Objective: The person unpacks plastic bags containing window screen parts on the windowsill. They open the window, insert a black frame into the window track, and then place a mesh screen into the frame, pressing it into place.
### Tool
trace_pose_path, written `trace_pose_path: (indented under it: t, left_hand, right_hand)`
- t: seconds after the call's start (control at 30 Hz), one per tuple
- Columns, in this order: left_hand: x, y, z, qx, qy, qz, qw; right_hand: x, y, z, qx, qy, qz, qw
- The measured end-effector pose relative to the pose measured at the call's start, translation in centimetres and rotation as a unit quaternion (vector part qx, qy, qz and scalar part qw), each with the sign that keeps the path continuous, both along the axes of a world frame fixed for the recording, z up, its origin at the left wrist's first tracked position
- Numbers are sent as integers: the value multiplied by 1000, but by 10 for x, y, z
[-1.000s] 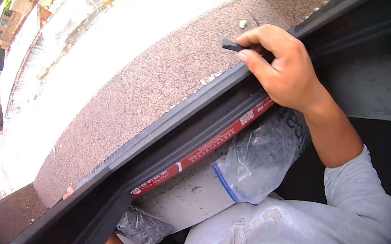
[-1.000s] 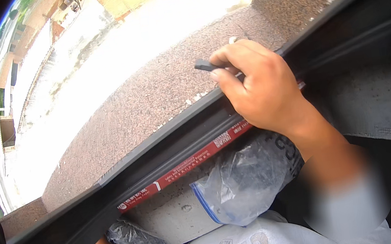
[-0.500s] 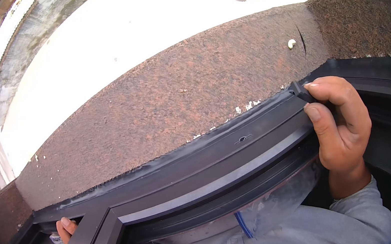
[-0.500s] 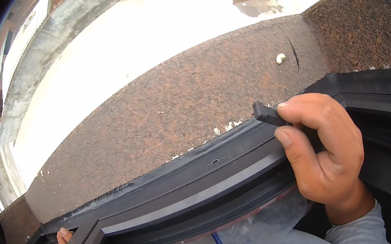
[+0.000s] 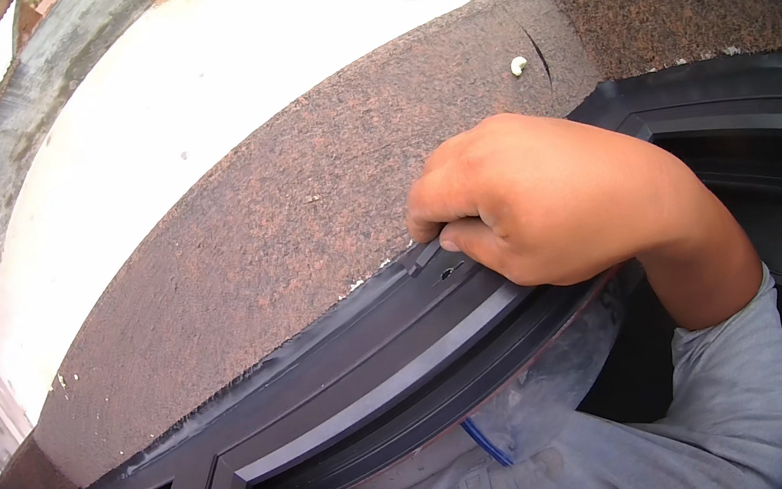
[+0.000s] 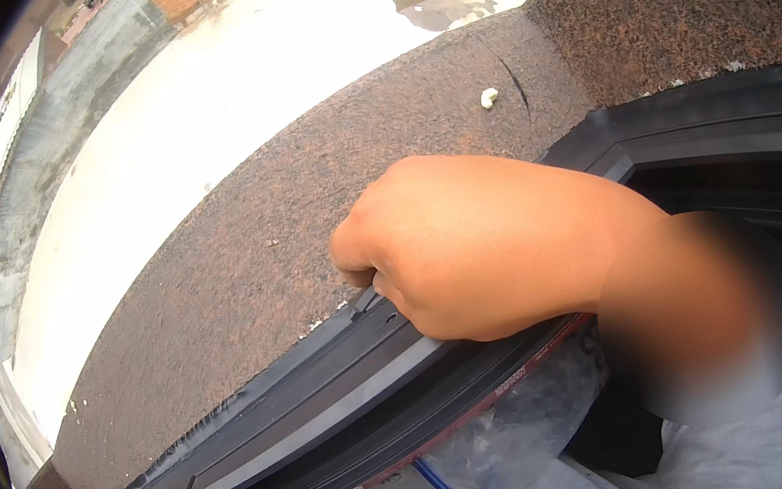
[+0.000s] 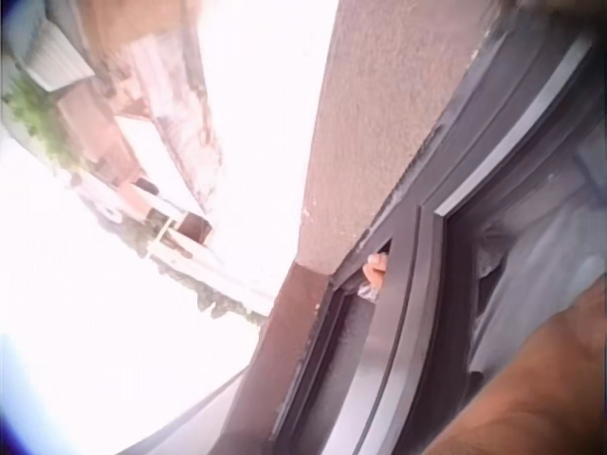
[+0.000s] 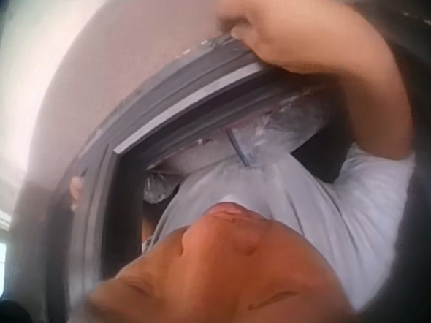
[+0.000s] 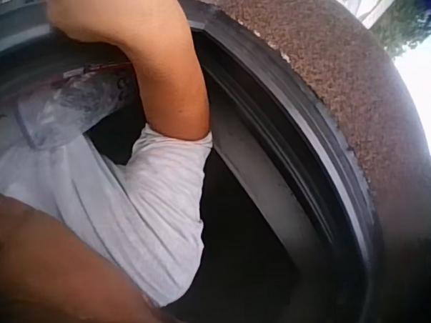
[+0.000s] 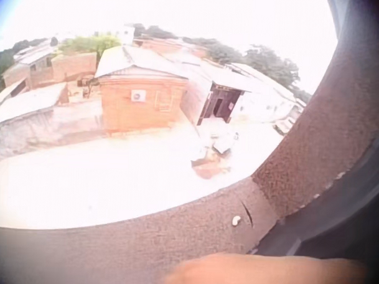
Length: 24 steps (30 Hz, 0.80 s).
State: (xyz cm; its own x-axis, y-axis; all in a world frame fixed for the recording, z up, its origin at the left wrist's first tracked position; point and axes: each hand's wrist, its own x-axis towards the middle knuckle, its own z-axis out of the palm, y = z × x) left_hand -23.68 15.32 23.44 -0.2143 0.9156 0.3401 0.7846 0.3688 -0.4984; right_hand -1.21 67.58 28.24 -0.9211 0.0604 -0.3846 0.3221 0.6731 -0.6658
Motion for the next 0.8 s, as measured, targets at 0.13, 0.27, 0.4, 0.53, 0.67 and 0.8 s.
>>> trace_pose_path:
  t: [0.13, 0.27, 0.4, 0.53, 0.67, 0.8]
  left_hand:
    - [0, 3, 5, -8, 4, 4, 1000]
    - [2, 1, 8, -10, 3, 11, 1000]
    - [3, 2, 9, -11, -3, 15, 1000]
    - [3, 2, 8, -12, -6, 17, 1000]
    - [5, 3, 10, -13, -4, 17, 1000]
    - [6, 4, 12, -15, 0, 16, 1000]
  right_hand:
    - [-9, 9, -5, -55, -66, 3, 996]
    - [-1, 13, -11, -110, -32, -5, 993]
    - [-1, 15, -10, -103, -44, 28, 993]
    - [0, 16, -10, -95, -30, 28, 995]
    - [-4, 17, -5, -95, -58, 37, 993]
    - [-3, 18, -6, -89, -53, 40, 994]
